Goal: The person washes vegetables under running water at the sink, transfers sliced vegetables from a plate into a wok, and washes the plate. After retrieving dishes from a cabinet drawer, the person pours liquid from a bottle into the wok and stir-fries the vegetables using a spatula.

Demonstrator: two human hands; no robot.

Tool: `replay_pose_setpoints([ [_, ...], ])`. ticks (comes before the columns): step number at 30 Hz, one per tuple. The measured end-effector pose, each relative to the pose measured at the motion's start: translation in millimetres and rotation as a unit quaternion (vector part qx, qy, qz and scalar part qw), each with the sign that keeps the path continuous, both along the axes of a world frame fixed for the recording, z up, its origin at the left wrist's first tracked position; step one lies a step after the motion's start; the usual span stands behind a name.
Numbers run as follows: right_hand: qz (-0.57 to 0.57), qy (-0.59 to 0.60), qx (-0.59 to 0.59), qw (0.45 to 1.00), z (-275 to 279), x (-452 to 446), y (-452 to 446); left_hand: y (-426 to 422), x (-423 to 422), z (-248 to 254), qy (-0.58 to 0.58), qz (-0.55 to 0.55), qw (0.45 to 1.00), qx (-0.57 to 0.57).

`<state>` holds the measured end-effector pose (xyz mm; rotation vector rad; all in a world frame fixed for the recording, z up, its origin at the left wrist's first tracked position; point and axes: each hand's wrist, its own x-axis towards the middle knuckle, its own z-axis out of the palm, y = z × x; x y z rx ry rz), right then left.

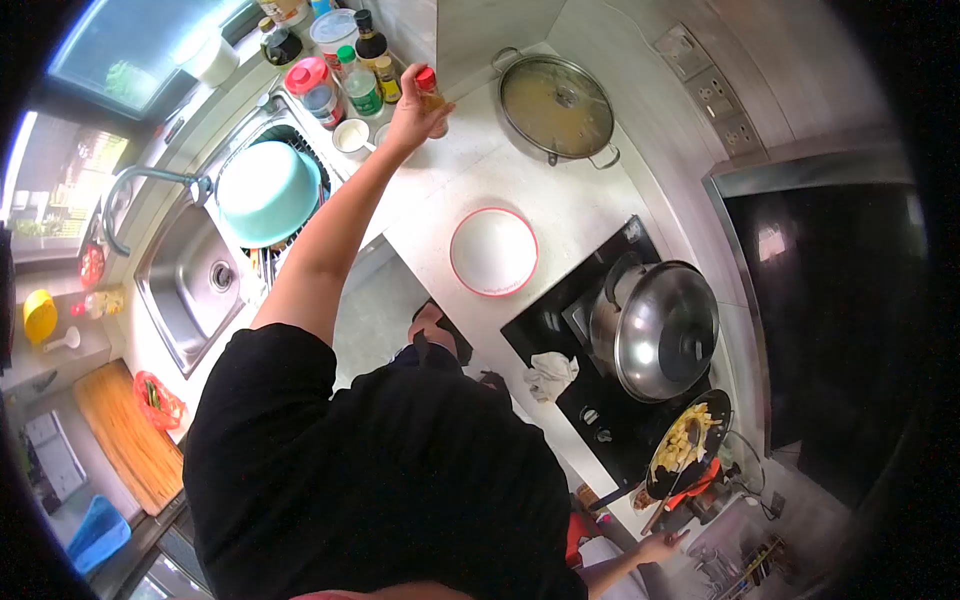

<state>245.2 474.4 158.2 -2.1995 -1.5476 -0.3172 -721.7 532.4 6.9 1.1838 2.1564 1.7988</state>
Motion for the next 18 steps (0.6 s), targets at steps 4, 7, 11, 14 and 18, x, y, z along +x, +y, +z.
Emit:
replay_pose_setpoints([
  [4,-0.066,-0.042,-0.005,0.997,11.9,-9.3,-25.5,8.4,-38.2,-30.2,0.006,0.046,0.998,-0.033],
  [7,-0.089,-0.062,-0.007,0.994,22.7,-25.9,-33.0,4.3,-50.5,-36.9,-0.053,0.035,0.995,-0.072],
  [11,-0.074,-0.016,0.005,0.997,20.6,-29.5,-29.6,-0.7,-62.6,-49.5,-0.057,-0.001,0.991,-0.12],
  [14,-0.117,0.025,-0.033,0.992,32.0,-43.6,-22.6,-6.4,-62.8,-52.6,-0.088,-0.028,0.986,-0.137],
  [18,-0.109,0.046,-0.031,0.993,36.6,-54.0,-10.3,-16.8,-61.1,-50.0,-0.001,-0.01,0.997,-0.076],
])
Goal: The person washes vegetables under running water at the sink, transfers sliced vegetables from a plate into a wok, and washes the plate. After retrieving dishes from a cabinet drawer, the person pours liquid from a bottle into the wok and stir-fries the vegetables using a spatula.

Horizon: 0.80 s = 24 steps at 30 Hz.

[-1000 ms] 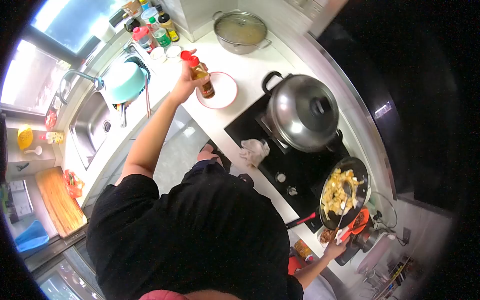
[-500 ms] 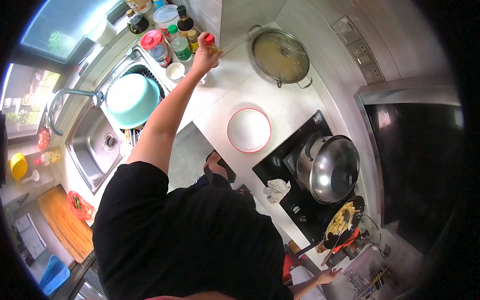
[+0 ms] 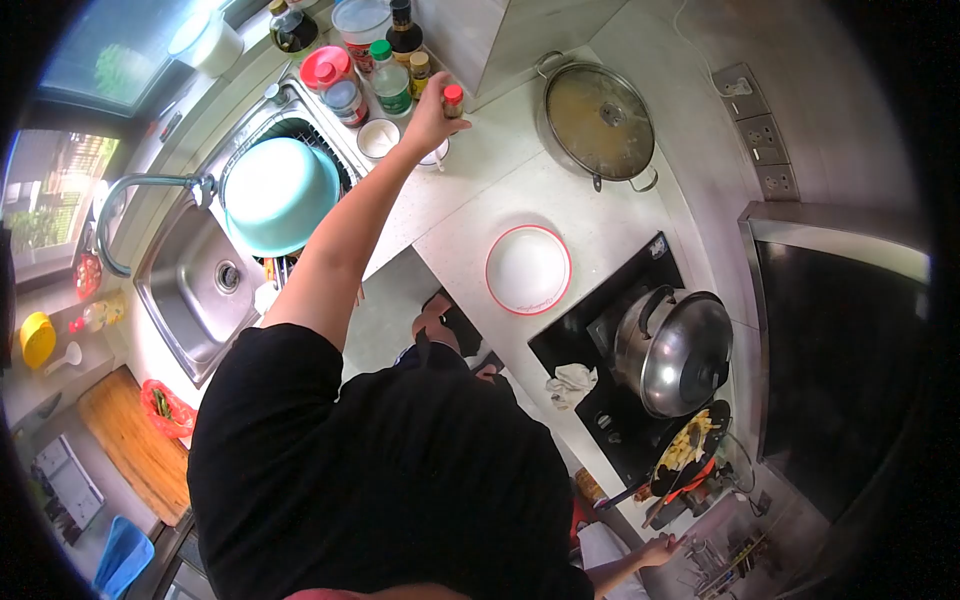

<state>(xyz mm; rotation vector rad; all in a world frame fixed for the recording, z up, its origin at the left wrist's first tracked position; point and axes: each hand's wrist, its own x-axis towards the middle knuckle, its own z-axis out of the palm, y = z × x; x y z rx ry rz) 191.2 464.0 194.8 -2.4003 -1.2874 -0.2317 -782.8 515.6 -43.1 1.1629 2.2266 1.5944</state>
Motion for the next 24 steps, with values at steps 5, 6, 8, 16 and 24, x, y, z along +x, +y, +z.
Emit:
replay_pose_setpoints([
  [5,0.026,0.022,0.038,0.999,16.7,-50.5,3.1,-64.2,-17.7,5.4,0.015,0.314,0.944,0.098],
  [6,0.029,0.008,0.039,0.999,19.8,-46.6,-2.6,-76.8,-31.4,7.3,0.072,0.395,0.915,0.031],
  [8,0.109,-0.05,0.063,0.991,12.0,-9.1,-0.2,-90.4,-53.6,9.7,0.102,0.461,0.881,-0.025],
  [16,0.153,0.183,0.17,0.956,50.5,-147.6,10.2,-107.3,-75.4,11.8,0.031,0.301,0.953,-0.028],
  [24,0.392,0.335,0.064,0.854,79.8,-359.2,13.5,-129.4,41.9,125.6,0.235,0.115,0.958,0.12],
])
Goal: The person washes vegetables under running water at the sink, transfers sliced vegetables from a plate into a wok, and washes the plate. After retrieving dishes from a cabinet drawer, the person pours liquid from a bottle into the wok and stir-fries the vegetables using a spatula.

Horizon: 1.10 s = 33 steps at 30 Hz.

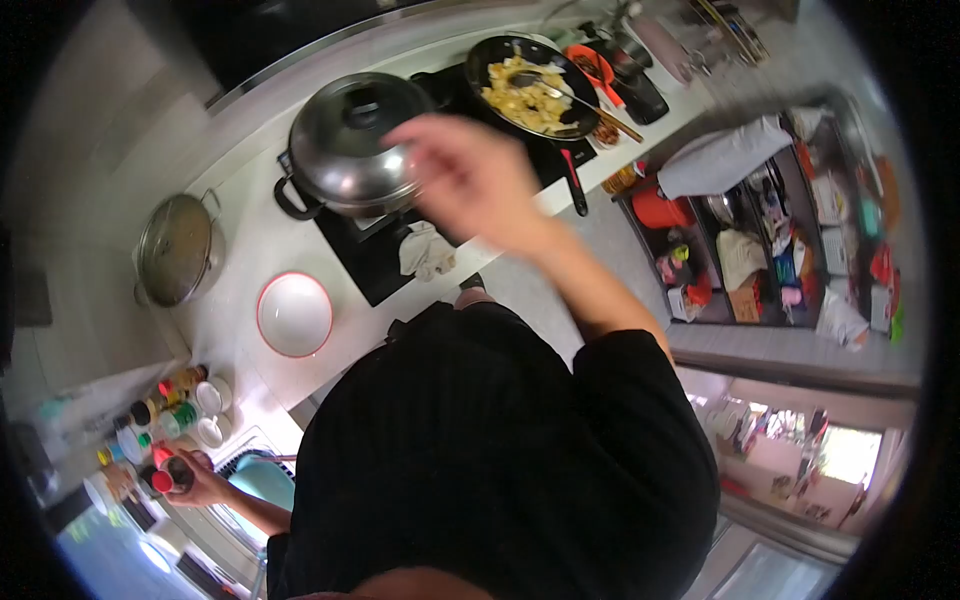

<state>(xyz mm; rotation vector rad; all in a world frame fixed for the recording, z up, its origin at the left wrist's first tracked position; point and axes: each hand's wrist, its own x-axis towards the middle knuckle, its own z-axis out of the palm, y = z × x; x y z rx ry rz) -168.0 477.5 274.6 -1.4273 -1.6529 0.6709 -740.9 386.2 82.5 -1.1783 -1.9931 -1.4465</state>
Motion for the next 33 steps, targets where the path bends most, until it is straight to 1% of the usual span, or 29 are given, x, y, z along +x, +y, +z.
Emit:
replay_pose_setpoints([
  [1,0.05,0.021,0.025,0.998,-7.3,-24.3,-0.6,8.1,27.5,7.9,-0.016,-0.073,0.997,-0.006],
  [2,0.113,-0.068,-0.016,0.991,-1.2,-41.9,-0.1,16.0,55.0,15.9,-0.037,-0.144,0.989,-0.013],
  [3,0.179,-0.093,-0.022,0.979,8.0,-53.6,-0.7,25.8,85.5,13.1,-0.076,-0.225,0.971,-0.015],
  [4,0.216,-0.112,0.021,0.97,4.2,-66.6,3.6,35.6,115.9,10.3,-0.121,-0.3,0.946,-0.018],
  [6,0.256,-0.14,0.129,0.948,14.3,-74.1,4.9,57.8,214.6,35.2,-0.225,-0.458,0.858,-0.047],
  [7,0.249,-0.17,0.168,0.939,12.0,-71.3,9.7,68.9,263.0,56.9,-0.215,-0.52,0.824,-0.068],
  [8,0.239,-0.198,0.208,0.928,9.7,-68.5,14.4,79.9,288.3,49.1,-0.231,-0.559,0.793,-0.078],
  [9,0.233,-0.273,0.211,0.909,10.3,-57.8,17.5,87.4,310.6,48.4,-0.211,-0.59,0.77,-0.119],
  [10,0.189,-0.29,0.235,0.908,8.5,-40.6,20.1,94.9,332.8,47.5,-0.188,-0.62,0.745,-0.16],
  [11,0.146,-0.308,0.258,0.904,3.9,-21.3,25.5,100.7,357.8,62.2,-0.175,-0.638,0.718,-0.217],
  [12,0.119,-0.277,0.252,0.92,-2.6,-0.3,30.4,106.4,382.8,77.0,-0.158,-0.654,0.688,-0.273],
  [13,0.111,-0.281,0.27,0.914,-5.7,25.5,30.3,109.5,414.3,104.3,-0.185,-0.666,0.649,-0.318],
  [14,0.112,-0.281,0.28,0.911,-7.1,52.2,27.4,114.3,441.1,118.4,-0.214,-0.673,0.608,-0.362],
  [15,0.115,-0.281,0.289,0.908,-8.0,77.7,23.3,122.7,458.0,118.0,-0.228,-0.712,0.543,-0.382],
  [17,0.159,-0.268,0.319,0.895,-8.6,125.8,17.8,138.7,489.6,112.1,-0.253,-0.774,0.405,-0.415],
  [18,0.18,-0.26,0.334,0.888,-8.3,146.8,14.7,141.7,507.8,105.9,-0.257,-0.797,0.38,-0.393],
  [21,0.211,-0.211,0.309,0.903,0.5,212.1,7.4,165.4,570.0,105.1,-0.15,-0.873,0.332,-0.326],
  [22,0.236,-0.238,0.287,0.897,3.0,234.5,5.4,172.3,583.2,95.7,-0.213,-0.859,0.238,-0.4],
  [23,0.233,-0.209,0.298,0.902,3.3,253.4,5.3,179.1,596.4,86.2,-0.272,-0.823,0.157,-0.474],
  [25,0.224,-0.152,0.317,0.909,2.4,288.0,4.0,196.0,618.0,70.7,-0.223,-0.854,0.154,-0.443],
  [26,0.203,-0.133,0.229,0.943,15.4,307.8,-2.5,194.7,631.7,74.7,-0.276,-0.828,0.202,-0.445],
  [28,0.129,0.037,0.192,0.972,28.4,343.4,-5.1,203.0,670.8,93.8,-0.299,-0.792,0.258,-0.465],
  [29,0.081,0.045,0.222,0.971,28.4,366.2,-6.2,207.2,685.9,96.6,-0.302,-0.778,0.269,-0.481],
  [30,0.031,0.053,0.25,0.966,28.4,388.9,-7.4,210.3,698.1,99.2,-0.264,-0.773,0.339,-0.467],
  [31,-0.03,-0.063,0.358,0.931,25.1,416.9,-7.3,212.9,710.4,101.8,-0.223,-0.762,0.407,-0.452],
  [32,-0.073,-0.057,0.35,0.932,22.2,433.3,-13.6,212.9,722.9,106.3,-0.189,-0.744,0.464,-0.442],
  [33,-0.116,-0.05,0.34,0.932,18.0,447.2,-19.8,217.2,729.0,104.9,-0.143,-0.736,0.491,-0.444],
])
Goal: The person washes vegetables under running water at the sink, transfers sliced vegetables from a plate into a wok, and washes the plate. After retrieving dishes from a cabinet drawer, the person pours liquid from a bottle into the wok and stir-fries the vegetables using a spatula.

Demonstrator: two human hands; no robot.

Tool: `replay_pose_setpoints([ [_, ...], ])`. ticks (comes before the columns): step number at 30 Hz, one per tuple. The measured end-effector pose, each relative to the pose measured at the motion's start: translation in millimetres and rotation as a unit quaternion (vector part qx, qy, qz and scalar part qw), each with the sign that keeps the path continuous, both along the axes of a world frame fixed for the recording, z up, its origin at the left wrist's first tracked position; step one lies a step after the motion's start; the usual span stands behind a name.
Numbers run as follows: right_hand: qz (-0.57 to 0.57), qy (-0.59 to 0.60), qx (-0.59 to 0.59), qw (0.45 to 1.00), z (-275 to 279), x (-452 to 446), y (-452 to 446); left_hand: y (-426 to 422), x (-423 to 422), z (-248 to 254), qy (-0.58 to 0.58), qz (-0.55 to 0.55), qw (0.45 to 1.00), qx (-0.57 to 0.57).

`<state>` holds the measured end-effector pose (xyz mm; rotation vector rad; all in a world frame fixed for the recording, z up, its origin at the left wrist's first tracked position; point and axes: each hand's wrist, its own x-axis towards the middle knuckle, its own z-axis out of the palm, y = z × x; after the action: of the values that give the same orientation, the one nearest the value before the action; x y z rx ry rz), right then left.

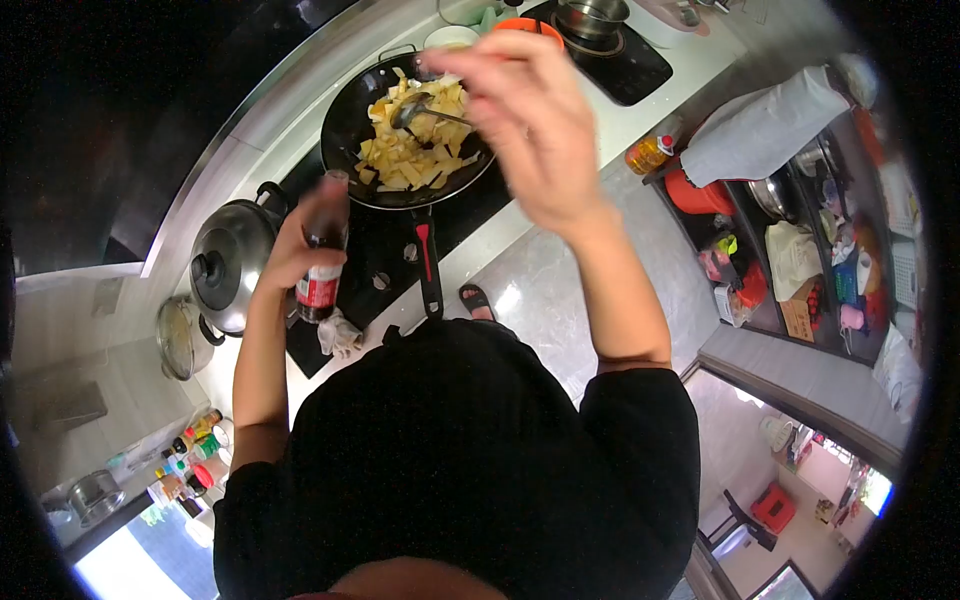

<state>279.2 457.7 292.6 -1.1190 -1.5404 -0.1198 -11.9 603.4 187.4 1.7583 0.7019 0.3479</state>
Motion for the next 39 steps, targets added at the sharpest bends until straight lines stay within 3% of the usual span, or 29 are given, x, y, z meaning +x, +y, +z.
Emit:
replay_pose_setpoints([
  [2,-0.041,0.047,-0.017,0.998,-12.6,23.7,-11.9,10.9,9.1,-7.7,0.063,0.004,0.994,0.085],
  [6,-0.102,0.047,-0.046,0.993,-36.5,58.4,-29.0,36.4,13.1,-37.6,0.181,-0.025,0.978,0.1],
  [16,-0.122,0.138,-0.088,0.979,-50.5,78.2,-48.1,43.5,17.0,-60.7,0.197,0.035,0.966,0.165],
  [19,-0.114,0.146,-0.097,0.978,-51.5,78.9,-48.8,45.8,22.4,-51.4,0.282,0.017,0.951,0.124],
  [31,-0.105,0.175,-0.126,0.971,-55.8,70.2,-47.6,46.4,21.5,-54.1,0.193,0.021,0.971,0.14],
  [34,-0.056,0.263,-0.137,0.953,-66.4,57.1,-36.2,44.7,18.5,-63.0,0.062,0.041,0.982,0.174],
  [38,-0.012,0.103,-0.191,0.976,-64.5,12.9,-1.5,23.5,16.7,-46.4,-0.008,0.087,0.989,0.118],
  [39,0.035,0.108,-0.208,0.971,-60.3,-4.6,9.5,17.2,15.0,-42.4,-0.039,0.085,0.985,0.146],
])
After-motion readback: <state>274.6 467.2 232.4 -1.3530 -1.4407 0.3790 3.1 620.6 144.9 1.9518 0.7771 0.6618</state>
